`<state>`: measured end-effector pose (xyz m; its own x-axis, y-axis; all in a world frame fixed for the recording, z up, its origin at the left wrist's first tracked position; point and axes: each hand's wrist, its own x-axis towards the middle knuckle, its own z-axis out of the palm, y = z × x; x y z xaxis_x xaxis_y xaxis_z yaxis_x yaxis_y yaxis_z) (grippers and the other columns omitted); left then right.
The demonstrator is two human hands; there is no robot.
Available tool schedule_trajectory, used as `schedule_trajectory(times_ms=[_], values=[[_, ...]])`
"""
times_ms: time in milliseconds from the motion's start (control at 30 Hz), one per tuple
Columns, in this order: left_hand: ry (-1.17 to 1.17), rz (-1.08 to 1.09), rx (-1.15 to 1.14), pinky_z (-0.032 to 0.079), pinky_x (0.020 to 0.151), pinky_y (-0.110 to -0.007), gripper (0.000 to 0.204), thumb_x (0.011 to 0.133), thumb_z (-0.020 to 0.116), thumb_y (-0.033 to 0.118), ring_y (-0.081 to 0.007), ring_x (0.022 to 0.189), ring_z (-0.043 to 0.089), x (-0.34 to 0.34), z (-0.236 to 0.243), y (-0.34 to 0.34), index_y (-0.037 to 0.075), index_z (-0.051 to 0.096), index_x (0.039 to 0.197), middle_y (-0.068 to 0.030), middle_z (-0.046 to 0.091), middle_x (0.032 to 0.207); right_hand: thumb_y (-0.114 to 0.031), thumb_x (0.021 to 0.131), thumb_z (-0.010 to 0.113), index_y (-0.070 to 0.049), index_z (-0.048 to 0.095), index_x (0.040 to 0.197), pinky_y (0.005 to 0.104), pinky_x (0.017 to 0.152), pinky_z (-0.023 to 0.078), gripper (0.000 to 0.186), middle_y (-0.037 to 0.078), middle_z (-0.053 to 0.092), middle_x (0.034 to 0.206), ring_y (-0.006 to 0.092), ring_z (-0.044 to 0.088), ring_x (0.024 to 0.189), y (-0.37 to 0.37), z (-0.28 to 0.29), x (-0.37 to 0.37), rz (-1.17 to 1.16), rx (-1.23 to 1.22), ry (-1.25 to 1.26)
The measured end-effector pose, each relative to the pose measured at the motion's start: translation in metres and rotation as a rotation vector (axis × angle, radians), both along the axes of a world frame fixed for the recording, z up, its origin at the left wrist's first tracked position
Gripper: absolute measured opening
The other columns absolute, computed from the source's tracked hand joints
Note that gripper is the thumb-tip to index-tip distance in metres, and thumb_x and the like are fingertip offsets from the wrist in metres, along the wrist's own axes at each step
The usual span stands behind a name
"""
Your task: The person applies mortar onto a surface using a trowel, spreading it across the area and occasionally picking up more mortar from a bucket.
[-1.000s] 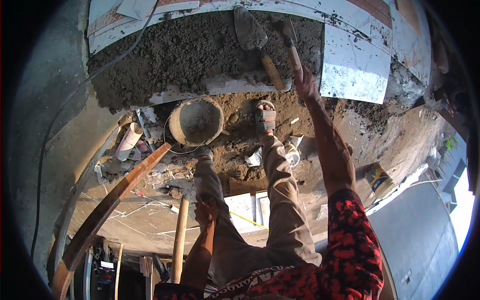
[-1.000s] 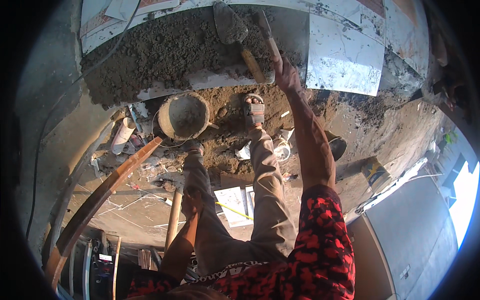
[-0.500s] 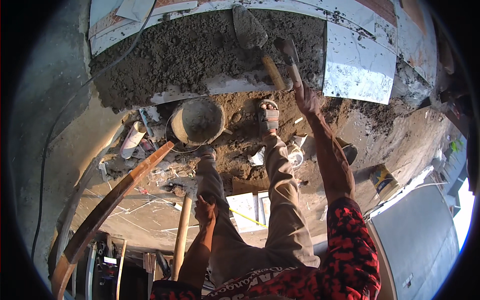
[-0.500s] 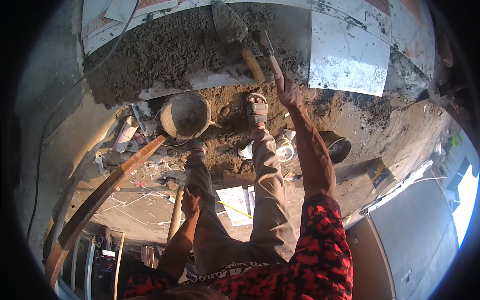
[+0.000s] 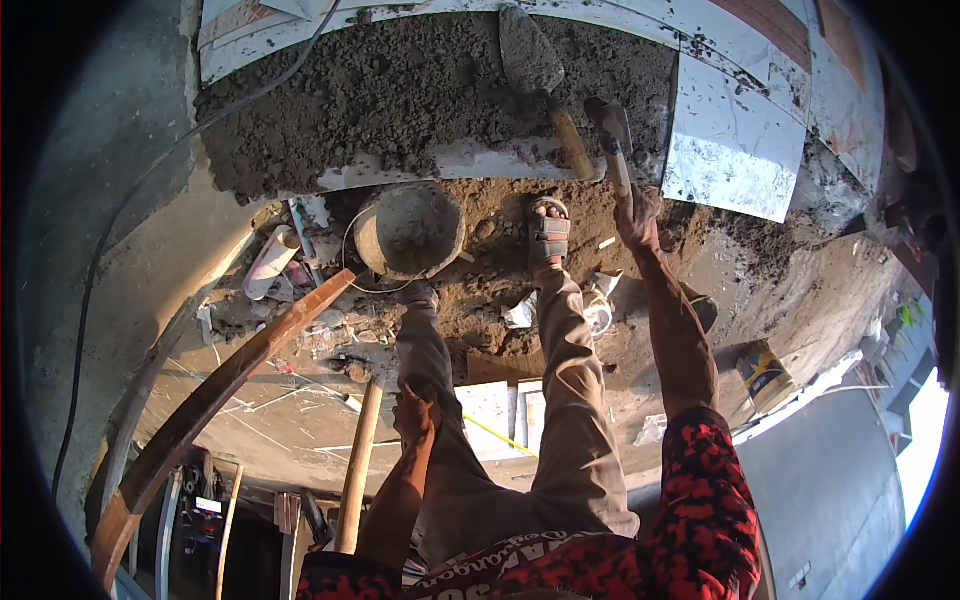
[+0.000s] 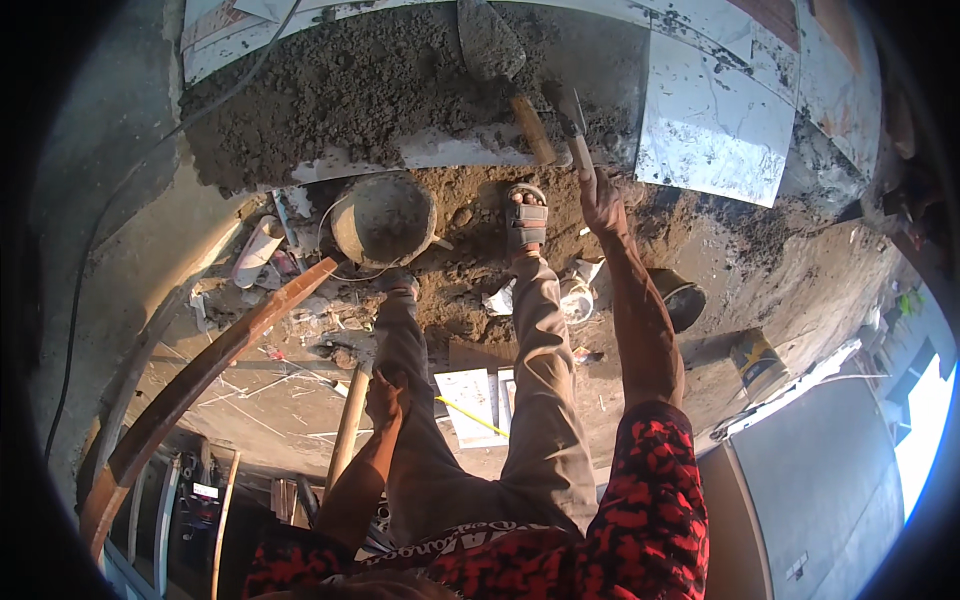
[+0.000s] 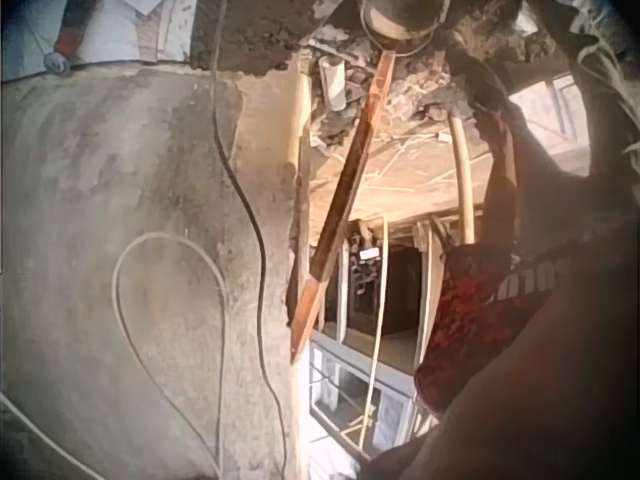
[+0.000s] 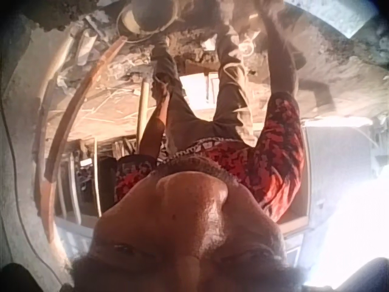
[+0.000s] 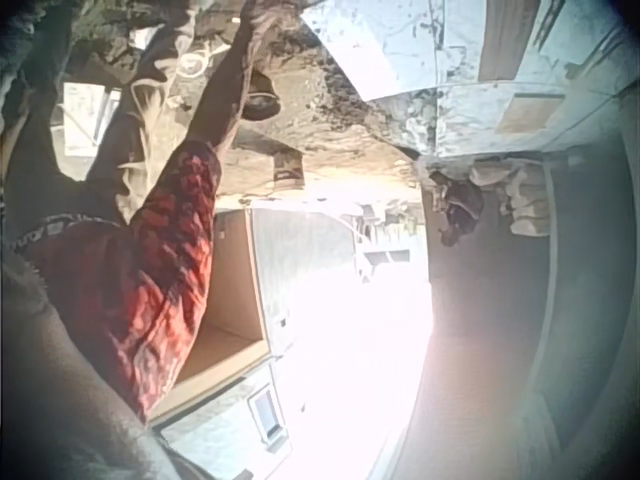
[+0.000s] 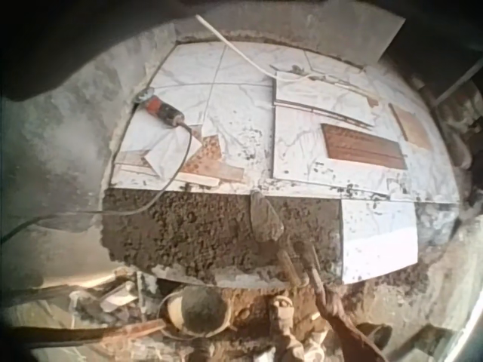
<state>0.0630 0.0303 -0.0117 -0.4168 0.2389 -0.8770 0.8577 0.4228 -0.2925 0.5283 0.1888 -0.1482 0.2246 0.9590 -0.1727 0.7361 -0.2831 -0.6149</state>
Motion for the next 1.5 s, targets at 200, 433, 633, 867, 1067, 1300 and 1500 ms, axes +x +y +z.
schedule_trajectory(times_ms=[200, 433, 633, 867, 1067, 1300, 1500], values=[[0.004, -0.029, 0.032, 0.050, 0.085, -0.050, 0.064, 0.083, 0.067, 0.040, -0.0402, 0.107, 0.059, -0.019, -0.006, -0.017, 0.006, 0.042, 0.131, -0.0188, 0.059, 0.120, -0.052, 0.098, 0.035, 0.002, 0.056, 0.093, 0.0474, 0.065, 0.045, 0.058, 0.025, 0.055, 0.071, 0.0465, 0.057, 0.074, 0.025, 0.018, -0.016, -0.086, -0.343, 0.048], [0.014, -0.004, 0.020, 0.050, 0.085, -0.050, 0.066, 0.085, 0.059, 0.050, -0.0400, 0.104, 0.060, -0.023, 0.004, -0.013, 0.007, 0.042, 0.133, -0.0188, 0.057, 0.120, -0.045, 0.098, 0.033, 0.002, 0.051, 0.107, 0.0396, 0.052, 0.044, 0.051, 0.013, 0.056, 0.065, 0.0282, 0.059, 0.057, -0.013, 0.079, -0.111, -0.160, -0.115, 0.335], [-0.041, 0.037, 0.068, 0.051, 0.084, -0.050, 0.069, 0.085, 0.053, 0.058, -0.0406, 0.102, 0.060, -0.016, -0.009, -0.019, 0.009, 0.044, 0.132, -0.0191, 0.057, 0.118, -0.003, 0.094, 0.046, -0.004, 0.029, 0.136, 0.0464, 0.050, 0.047, 0.045, 0.026, 0.056, 0.098, 0.0384, 0.057, 0.065, 0.040, -0.035, -0.152, 0.251, -0.312, 0.023], [0.003, 0.085, 0.075, 0.050, 0.082, -0.054, 0.057, 0.089, 0.048, 0.045, -0.0469, 0.102, 0.058, -0.022, 0.014, -0.005, 0.002, 0.041, 0.127, -0.0251, 0.056, 0.118, -0.045, 0.099, 0.035, 0.000, 0.052, 0.101, 0.0532, 0.059, 0.042, 0.048, 0.029, 0.057, 0.078, 0.0508, 0.055, 0.076, 0.076, 0.013, -0.218, 0.035, -0.078, 0.227], [-0.025, 0.114, 0.076, 0.050, 0.081, -0.054, 0.057, 0.089, 0.048, 0.044, -0.0469, 0.102, 0.058, -0.028, 0.015, -0.004, 0.002, 0.041, 0.127, -0.0253, 0.055, 0.118, -0.055, 0.097, 0.037, 0.001, 0.054, 0.103, 0.0548, 0.058, 0.043, 0.059, 0.030, 0.058, 0.073, 0.0518, 0.058, 0.073, 0.111, -0.002, -0.242, 0.135, -0.274, 0.140], [-0.032, 0.161, 0.099, 0.050, 0.080, -0.054, 0.057, 0.088, 0.048, 0.045, -0.0451, 0.100, 0.059, -0.035, 0.013, -0.006, 0.003, 0.043, 0.126, -0.0242, 0.056, 0.117, -0.055, 0.097, 0.037, 0.001, 0.056, 0.096, 0.0567, 0.061, 0.044, 0.059, 0.027, 0.059, 0.071, 0.0513, 0.058, 0.074, 0.150, -0.005, -0.284, 0.159, -0.349, 0.024], [-0.073, 0.163, 0.117, 0.050, 0.080, -0.054, 0.061, 0.087, 0.048, 0.044, -0.0449, 0.099, 0.059, -0.025, 0.006, -0.006, 0.003, 0.041, 0.131, -0.0247, 0.055, 0.118, -0.051, 0.096, 0.044, -0.002, 0.057, 0.087, 0.0516, 0.047, 0.045, 0.052, 0.021, 0.060, 0.061, 0.0468, 0.060, 0.059, 0.190, -0.033, -0.284, 0.354, 0.064, -0.234]])
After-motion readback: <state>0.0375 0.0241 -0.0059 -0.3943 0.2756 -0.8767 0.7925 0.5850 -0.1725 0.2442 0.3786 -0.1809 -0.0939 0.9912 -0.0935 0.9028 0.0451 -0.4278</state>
